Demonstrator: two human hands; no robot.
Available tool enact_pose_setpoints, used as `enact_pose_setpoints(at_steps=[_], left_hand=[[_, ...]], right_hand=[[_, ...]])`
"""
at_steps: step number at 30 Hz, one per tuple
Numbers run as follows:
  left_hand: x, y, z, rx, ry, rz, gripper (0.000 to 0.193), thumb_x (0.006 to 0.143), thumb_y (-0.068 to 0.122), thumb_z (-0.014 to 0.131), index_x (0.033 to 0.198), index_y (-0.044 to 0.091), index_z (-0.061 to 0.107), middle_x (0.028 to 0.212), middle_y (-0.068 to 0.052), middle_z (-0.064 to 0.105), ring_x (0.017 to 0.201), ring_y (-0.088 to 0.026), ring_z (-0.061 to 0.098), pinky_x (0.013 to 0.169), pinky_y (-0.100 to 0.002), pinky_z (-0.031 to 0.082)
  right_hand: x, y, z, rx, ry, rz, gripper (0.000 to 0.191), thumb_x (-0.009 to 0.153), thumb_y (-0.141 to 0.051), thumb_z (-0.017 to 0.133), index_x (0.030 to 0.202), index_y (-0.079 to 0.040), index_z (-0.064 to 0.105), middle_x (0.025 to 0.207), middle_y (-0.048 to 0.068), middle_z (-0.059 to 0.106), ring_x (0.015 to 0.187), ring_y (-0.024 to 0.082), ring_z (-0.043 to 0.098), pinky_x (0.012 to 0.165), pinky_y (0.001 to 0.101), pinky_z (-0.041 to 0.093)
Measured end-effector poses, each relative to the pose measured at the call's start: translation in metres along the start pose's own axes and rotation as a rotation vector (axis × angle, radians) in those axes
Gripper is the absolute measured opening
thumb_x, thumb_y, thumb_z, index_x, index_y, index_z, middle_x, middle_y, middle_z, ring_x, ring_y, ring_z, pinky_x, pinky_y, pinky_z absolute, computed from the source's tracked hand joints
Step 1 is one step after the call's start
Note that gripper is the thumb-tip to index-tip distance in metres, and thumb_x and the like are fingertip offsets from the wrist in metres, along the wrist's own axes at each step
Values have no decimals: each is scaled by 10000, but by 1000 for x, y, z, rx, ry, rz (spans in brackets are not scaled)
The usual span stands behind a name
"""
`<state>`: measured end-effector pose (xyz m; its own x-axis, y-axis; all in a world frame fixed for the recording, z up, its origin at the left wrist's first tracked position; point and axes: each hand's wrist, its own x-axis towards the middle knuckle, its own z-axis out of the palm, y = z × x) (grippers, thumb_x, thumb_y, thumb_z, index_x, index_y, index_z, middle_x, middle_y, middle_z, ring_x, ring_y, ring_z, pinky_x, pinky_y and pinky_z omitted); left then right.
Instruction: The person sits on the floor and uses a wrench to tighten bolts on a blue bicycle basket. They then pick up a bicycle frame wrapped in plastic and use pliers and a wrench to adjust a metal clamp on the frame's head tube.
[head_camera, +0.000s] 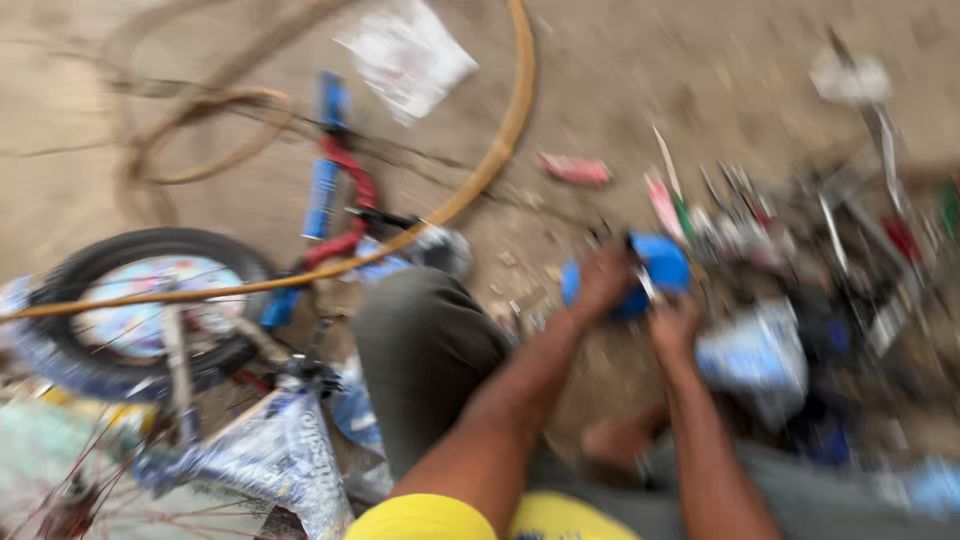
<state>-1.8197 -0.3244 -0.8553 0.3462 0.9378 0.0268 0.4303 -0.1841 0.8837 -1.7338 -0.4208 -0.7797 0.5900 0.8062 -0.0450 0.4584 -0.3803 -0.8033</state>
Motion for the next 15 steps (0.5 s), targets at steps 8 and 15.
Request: enact_pose_setpoints(at_steps=[8, 15], left_hand=[[-13, -4, 11, 65, 3, -40, 321, 874, 342, 776, 1017, 91, 635, 938, -159, 707, 883, -420, 678, 745, -546, 514], [-10, 14, -5, 86, -7, -17, 319, 885, 336, 782, 1020, 97, 618, 969, -141, 706, 913, -413, 680, 748, -538, 512]], right_hand=[[18, 41, -40, 67, -235, 262, 172, 866, -192, 769, 984, -71, 797, 829, 59, 771, 697, 139, 676, 669, 317, 547], [52, 20, -47, -357, -306, 47, 166, 798, -203, 843, 928, -102, 825, 885, 73, 765, 822, 192, 701, 834, 377, 549]])
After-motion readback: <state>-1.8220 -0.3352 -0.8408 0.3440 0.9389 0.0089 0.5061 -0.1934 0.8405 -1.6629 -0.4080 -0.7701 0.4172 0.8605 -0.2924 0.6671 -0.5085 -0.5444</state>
